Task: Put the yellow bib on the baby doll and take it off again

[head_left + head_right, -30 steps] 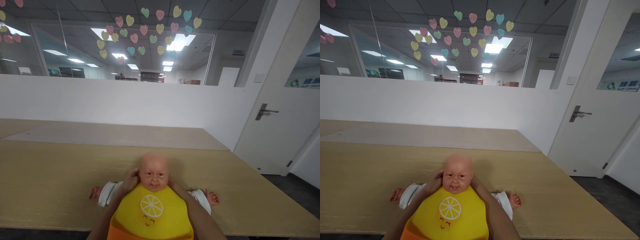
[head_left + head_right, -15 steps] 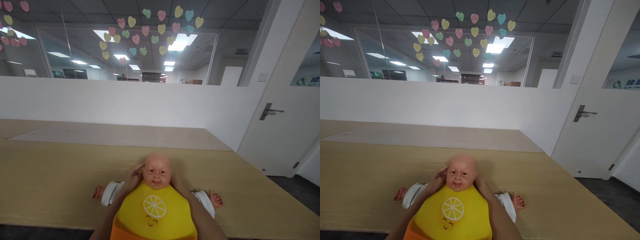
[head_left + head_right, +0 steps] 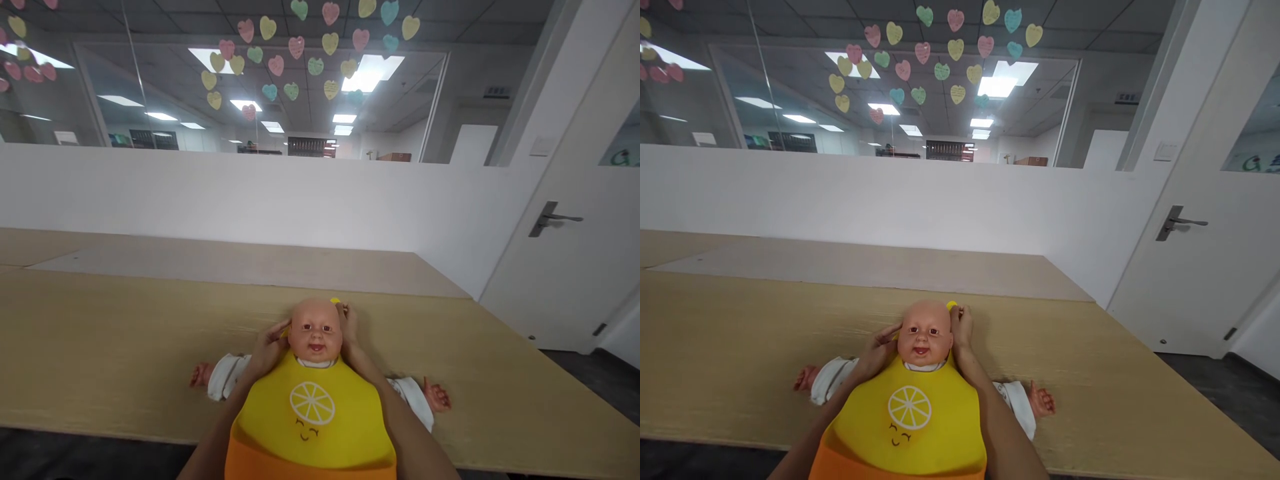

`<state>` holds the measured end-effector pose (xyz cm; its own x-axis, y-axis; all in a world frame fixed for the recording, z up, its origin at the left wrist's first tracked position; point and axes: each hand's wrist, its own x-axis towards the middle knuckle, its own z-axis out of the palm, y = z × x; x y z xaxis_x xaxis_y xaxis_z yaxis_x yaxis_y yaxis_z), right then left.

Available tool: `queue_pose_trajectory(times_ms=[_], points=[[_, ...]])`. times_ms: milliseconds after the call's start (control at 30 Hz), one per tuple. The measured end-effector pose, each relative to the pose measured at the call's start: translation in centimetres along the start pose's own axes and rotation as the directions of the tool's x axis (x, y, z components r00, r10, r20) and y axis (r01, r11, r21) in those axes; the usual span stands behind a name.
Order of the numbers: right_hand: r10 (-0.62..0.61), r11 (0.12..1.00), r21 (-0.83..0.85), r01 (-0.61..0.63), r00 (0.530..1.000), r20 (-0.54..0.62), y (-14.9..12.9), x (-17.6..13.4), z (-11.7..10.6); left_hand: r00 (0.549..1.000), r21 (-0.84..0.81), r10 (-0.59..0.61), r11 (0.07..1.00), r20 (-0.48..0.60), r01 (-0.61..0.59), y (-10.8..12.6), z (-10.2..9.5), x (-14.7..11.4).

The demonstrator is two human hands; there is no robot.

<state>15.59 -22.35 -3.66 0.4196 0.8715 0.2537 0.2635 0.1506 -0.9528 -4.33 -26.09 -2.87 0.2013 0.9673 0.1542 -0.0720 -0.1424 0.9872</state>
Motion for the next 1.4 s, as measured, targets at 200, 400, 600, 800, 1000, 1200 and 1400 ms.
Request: queue_pose_trajectory(times_ms=[200, 400, 600, 800, 1000, 1200, 1400], points=[[0.031, 0.977, -0.211, -0.024, 0.999, 0.029, -0.3, 0.0, -0.6, 0.998, 0.131, 0.04, 0.99, 0.039, -0.045, -0.2, -0.2, -0.2], [0.058, 0.922, -0.386, -0.03, 0.996, 0.063, -1.0, -0.2, -1.0, 0.998, 0.158, -0.013, 0.987, 0.058, 0.004, -0.6, -0.2, 0.1], [0.12, 0.723, -0.691, -0.002, 0.985, 0.122, -3.1, -0.7, -1.9, 0.998, 0.172, -0.02, 0.985, 0.057, 0.01, -1.0, -0.3, 0.2], [0.136, 0.567, -0.822, 0.054, 0.978, 0.159, -4.3, -1.1, -2.2, 0.998, 0.204, -0.021, 0.979, 0.067, 0.007, -0.7, -0.3, 0.2], [0.146, 0.557, -0.827, 0.074, 0.972, 0.185, -4.4, -1.1, -2.3, 0.996, 0.207, -0.035, 0.978, 0.077, 0.018, -0.7, -0.2, 0.2], [0.141, 0.507, -0.853, 0.122, 0.965, 0.222, -4.3, -1.2, -2.5, 0.997, 0.228, -0.045, 0.973, 0.067, 0.028, -0.2, -0.1, 0.0], [0.147, 0.476, -0.87, 0.132, 0.963, 0.227, -4.2, -1.1, -2.5, 0.996, 0.206, -0.05, 0.978, 0.072, 0.034, 0.1, 0.0, 0.0]])
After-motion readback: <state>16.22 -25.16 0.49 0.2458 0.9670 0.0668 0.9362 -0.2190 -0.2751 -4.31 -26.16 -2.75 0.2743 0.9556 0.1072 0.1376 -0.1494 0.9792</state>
